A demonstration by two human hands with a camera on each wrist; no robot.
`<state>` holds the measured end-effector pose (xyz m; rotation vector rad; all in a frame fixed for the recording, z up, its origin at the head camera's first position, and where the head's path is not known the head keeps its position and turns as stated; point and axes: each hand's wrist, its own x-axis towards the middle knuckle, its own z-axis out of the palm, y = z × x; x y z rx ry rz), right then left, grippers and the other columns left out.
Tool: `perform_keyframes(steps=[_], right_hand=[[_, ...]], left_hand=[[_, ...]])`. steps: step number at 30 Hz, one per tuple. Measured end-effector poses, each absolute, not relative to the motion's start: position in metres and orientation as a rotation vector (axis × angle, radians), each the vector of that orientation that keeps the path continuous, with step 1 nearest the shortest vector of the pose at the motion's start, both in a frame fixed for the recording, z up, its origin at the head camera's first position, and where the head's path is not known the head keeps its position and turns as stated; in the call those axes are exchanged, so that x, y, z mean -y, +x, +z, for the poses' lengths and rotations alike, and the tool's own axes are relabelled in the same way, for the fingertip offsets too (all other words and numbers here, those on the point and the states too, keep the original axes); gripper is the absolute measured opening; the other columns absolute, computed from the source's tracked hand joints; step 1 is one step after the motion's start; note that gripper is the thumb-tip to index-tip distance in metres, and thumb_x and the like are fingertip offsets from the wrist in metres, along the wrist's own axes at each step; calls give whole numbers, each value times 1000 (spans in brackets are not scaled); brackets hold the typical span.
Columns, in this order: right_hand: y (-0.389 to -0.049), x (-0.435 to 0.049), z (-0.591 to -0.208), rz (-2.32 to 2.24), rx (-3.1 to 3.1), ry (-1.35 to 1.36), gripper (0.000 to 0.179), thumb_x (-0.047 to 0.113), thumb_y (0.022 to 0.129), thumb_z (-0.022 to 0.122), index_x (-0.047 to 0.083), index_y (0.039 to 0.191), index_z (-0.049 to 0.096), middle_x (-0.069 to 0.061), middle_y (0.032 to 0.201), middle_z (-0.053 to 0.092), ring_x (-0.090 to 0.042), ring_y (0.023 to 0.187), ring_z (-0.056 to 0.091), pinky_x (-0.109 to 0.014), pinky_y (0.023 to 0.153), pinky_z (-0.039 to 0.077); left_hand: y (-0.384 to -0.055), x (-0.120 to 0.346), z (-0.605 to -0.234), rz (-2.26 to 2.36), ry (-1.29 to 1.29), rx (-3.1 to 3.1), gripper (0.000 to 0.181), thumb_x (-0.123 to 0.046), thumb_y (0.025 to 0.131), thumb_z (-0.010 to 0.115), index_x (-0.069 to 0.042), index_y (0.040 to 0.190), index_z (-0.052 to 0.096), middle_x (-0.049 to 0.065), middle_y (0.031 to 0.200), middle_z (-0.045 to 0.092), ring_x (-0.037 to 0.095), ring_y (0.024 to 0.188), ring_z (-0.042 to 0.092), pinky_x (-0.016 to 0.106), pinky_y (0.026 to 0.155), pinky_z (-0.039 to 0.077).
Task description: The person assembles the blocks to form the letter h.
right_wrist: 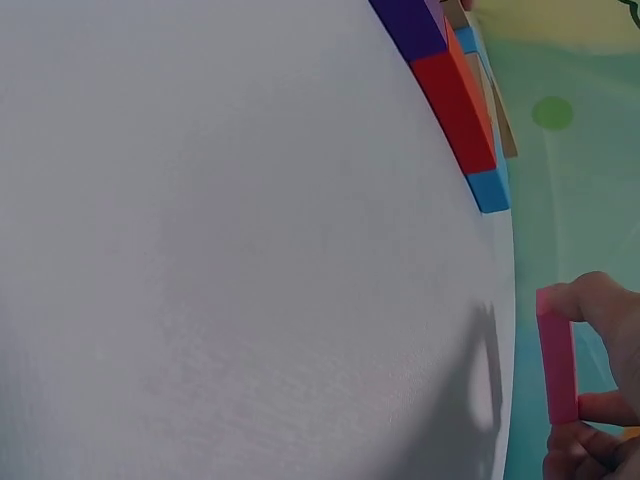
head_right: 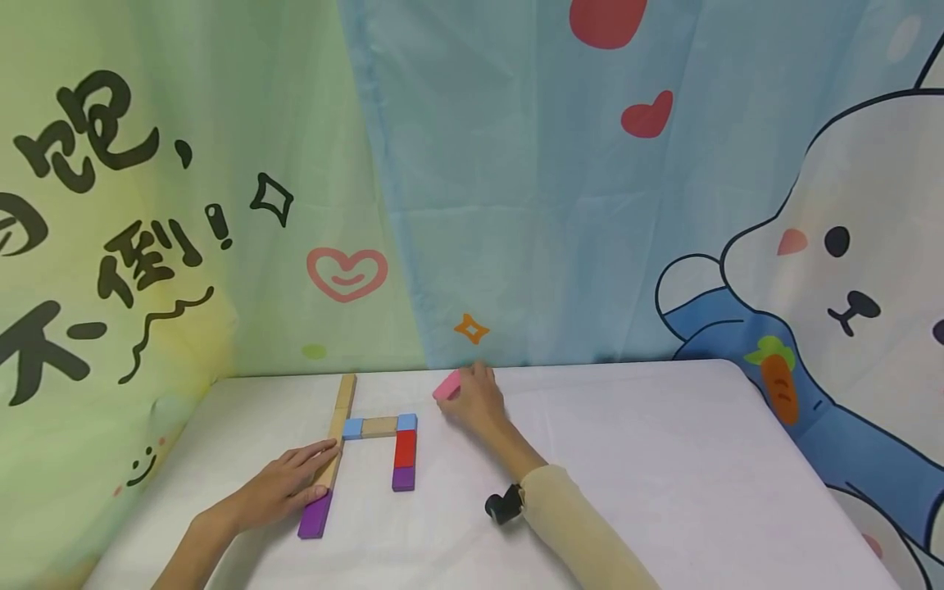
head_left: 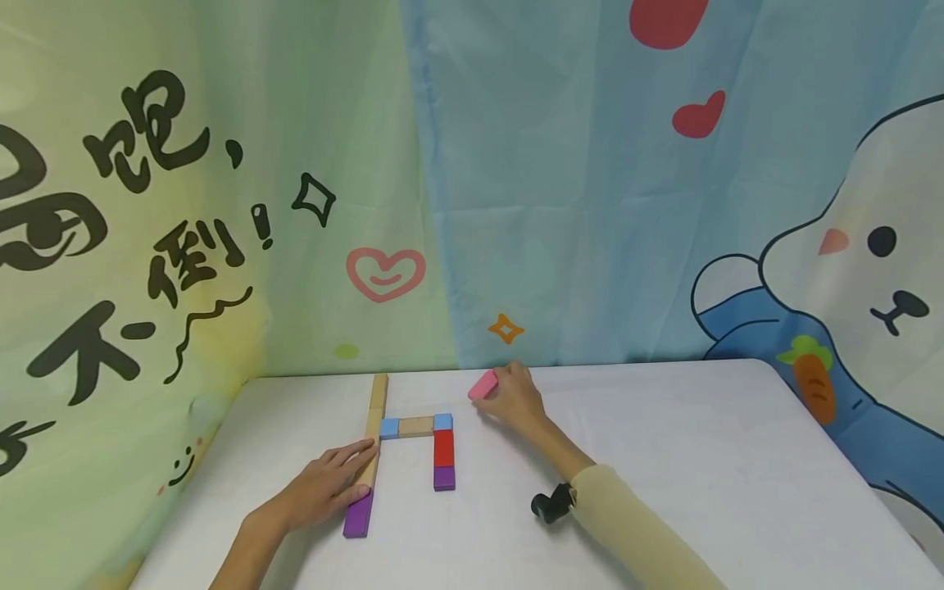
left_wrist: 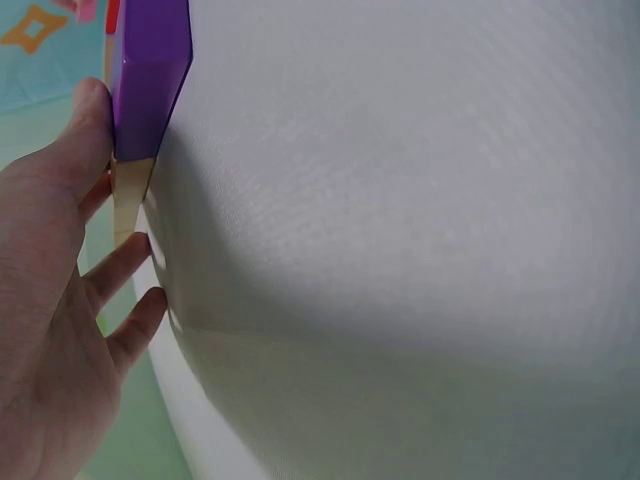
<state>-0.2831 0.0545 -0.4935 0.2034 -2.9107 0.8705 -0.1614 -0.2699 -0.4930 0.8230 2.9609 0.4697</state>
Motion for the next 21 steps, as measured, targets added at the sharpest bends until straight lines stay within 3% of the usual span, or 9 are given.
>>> perform_keyframes(steps=[21], right_hand=[[-256, -55, -488, 820, 2905, 474, 64, 38, 69, 77, 3, 120, 59, -8, 105, 54, -19, 95, 49, -33, 78, 51]], left_hand=[[-163, 272, -495, 420, 814, -2953, 58, -45, 93, 46, -19, 143, 33, -2, 148, 35, 23, 127, 41, 49, 99, 39]])
